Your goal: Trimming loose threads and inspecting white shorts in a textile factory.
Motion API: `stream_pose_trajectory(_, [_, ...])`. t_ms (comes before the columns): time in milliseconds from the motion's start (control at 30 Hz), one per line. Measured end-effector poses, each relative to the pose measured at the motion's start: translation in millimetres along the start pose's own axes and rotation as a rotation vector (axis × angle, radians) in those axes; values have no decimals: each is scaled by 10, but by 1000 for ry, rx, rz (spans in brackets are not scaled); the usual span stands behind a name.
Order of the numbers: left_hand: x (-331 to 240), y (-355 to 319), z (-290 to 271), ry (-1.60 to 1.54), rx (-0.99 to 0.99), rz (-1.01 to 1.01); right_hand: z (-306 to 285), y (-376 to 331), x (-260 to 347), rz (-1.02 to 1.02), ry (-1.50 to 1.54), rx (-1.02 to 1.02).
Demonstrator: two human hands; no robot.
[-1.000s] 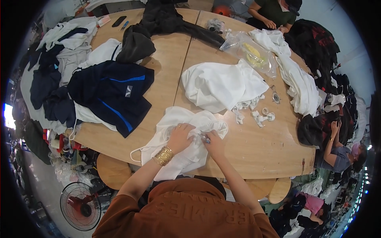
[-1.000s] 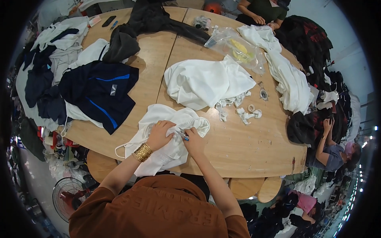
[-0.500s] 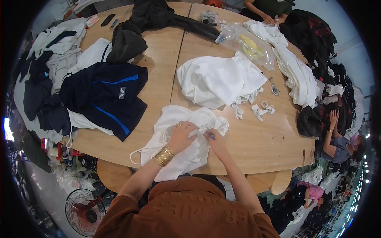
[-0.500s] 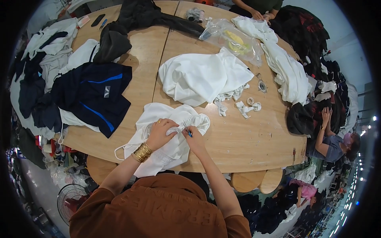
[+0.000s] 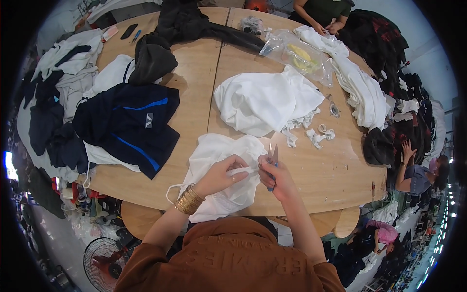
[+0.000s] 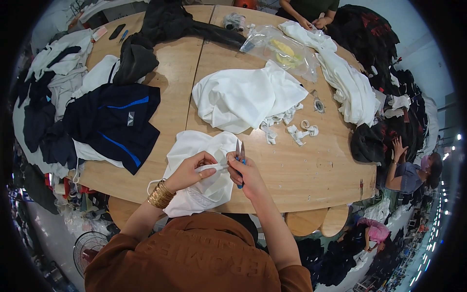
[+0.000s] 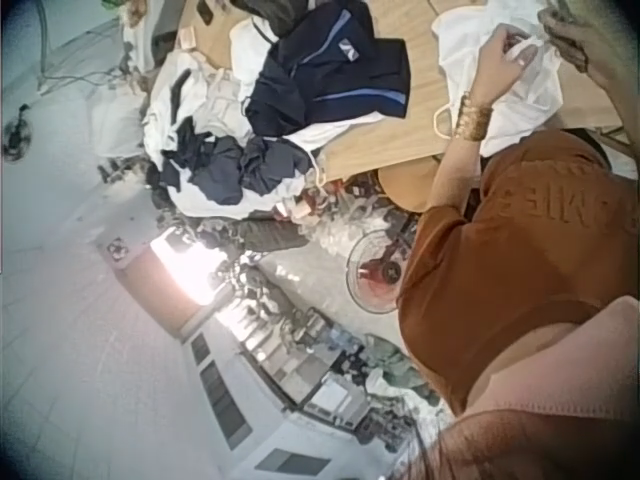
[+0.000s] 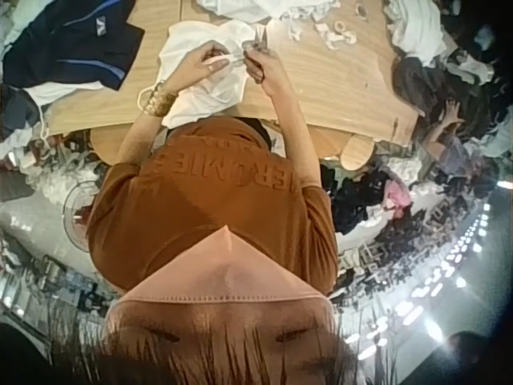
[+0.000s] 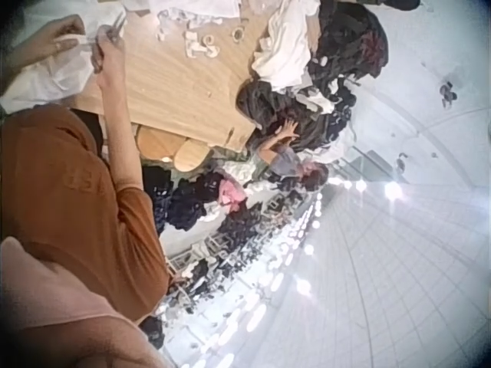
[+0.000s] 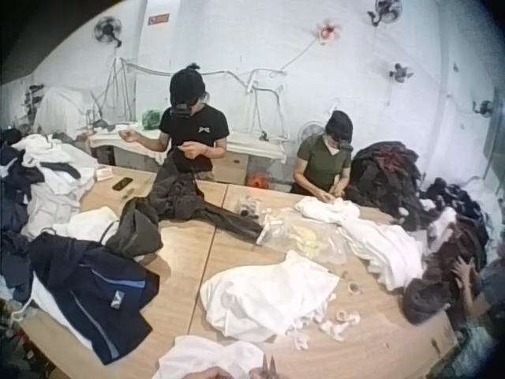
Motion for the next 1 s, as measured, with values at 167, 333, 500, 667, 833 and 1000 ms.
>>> stream_pose_trajectory(167, [-281,26,-40,262,-93,194,248,-24,195,-85,-476,-50])
stream_pose_trajectory(333, [142,151,-122,63,-143,-2,264,48,289,-249,-1119,-160])
stream_pose_trajectory(500, [504,162,-149,-351,-69,-207,204,-28,449,-354,-1521,-238])
stream_pose_trajectory(667, [426,184,-135,-448,39,-279,159,-37,396,-551,-1804,-120])
stream_pose_trajectory(833, [409,216,-135,-410,62,-287,214,29,339,-684,-1925,-29])
stream_pose_trajectory(1000, [473,230,-114,-407,71,-258,243,98,306,-662,-2007,38])
Point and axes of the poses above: each hand's wrist, its own y-axis towards the middle knuckle, its own z-axis out of the palm, x = y × z, the point moved 5 cm from there along y, towards the middle knuckle, and after that the axes turned 2 degrees about -y, right-handed, at the moved point
